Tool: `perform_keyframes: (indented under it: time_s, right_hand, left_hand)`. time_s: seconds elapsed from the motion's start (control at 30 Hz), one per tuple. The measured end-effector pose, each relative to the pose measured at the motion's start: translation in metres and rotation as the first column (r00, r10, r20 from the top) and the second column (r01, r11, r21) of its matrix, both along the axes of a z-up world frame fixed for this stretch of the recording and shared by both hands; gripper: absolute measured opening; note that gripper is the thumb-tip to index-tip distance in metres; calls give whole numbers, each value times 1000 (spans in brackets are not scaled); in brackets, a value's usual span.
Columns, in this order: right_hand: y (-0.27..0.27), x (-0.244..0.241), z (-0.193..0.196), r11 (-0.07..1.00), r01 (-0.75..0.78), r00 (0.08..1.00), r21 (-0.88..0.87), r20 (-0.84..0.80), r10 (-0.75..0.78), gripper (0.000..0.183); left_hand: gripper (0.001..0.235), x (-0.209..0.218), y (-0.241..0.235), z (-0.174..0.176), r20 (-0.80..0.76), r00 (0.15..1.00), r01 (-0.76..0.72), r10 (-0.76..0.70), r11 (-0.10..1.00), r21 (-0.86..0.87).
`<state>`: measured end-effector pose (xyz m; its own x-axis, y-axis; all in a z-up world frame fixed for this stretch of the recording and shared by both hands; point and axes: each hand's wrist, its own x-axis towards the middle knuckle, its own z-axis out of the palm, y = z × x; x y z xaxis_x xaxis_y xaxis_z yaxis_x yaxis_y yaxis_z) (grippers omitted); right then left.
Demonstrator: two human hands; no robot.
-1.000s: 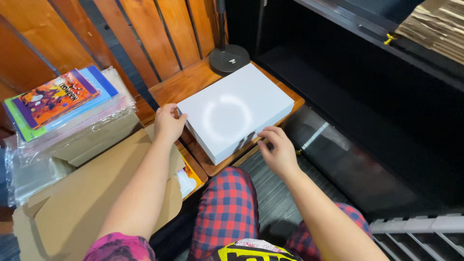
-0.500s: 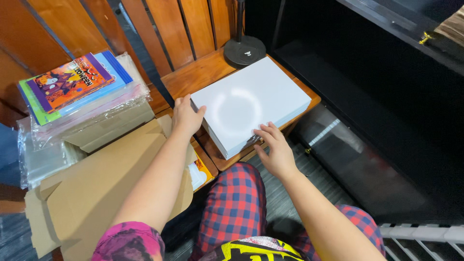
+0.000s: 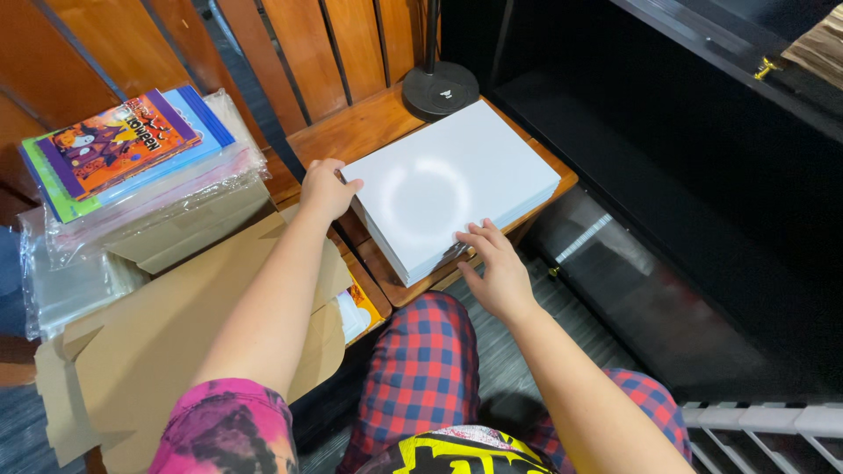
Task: The person picks up brown cardboard sheets from a stack on a wooden chair and places them onto a black shelf. Later, the person picks up white paper sheets from the same chair and places them on top of the brown stack on the shelf.
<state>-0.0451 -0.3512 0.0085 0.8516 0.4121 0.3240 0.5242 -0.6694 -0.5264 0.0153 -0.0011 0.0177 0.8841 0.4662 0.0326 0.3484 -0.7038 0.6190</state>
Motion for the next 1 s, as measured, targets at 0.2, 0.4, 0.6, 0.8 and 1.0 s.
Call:
perform_keyframes:
  time_s: [0.2, 0.4, 0.6, 0.8, 1.0]
  right_hand:
    - [1, -2, 5, 1000, 14, 999, -25, -46, -15, 47]
    - [2, -1, 7, 999, 19, 998, -49, -64, -22, 46]
    - [2, -3, 12, 999, 18, 996, -45, -84, -22, 45]
    - [2, -5, 11, 999, 14, 996, -35, -83, -17, 48]
    - [0, -4, 3, 996, 12, 995, 84, -104, -3, 49]
  left_hand:
    - [56, 1, 3, 4, 14, 999, 35, -34, 999, -20]
    - [55, 3, 3, 4, 40, 999, 31, -31, 1000, 1]
    - [48, 18, 4, -1, 106, 990, -75, 90, 987, -142]
    - [80, -8, -42, 31, 119, 970, -146, 212, 899, -414]
    - [71, -45, -91, 36, 64, 986, -82, 154, 781, -619]
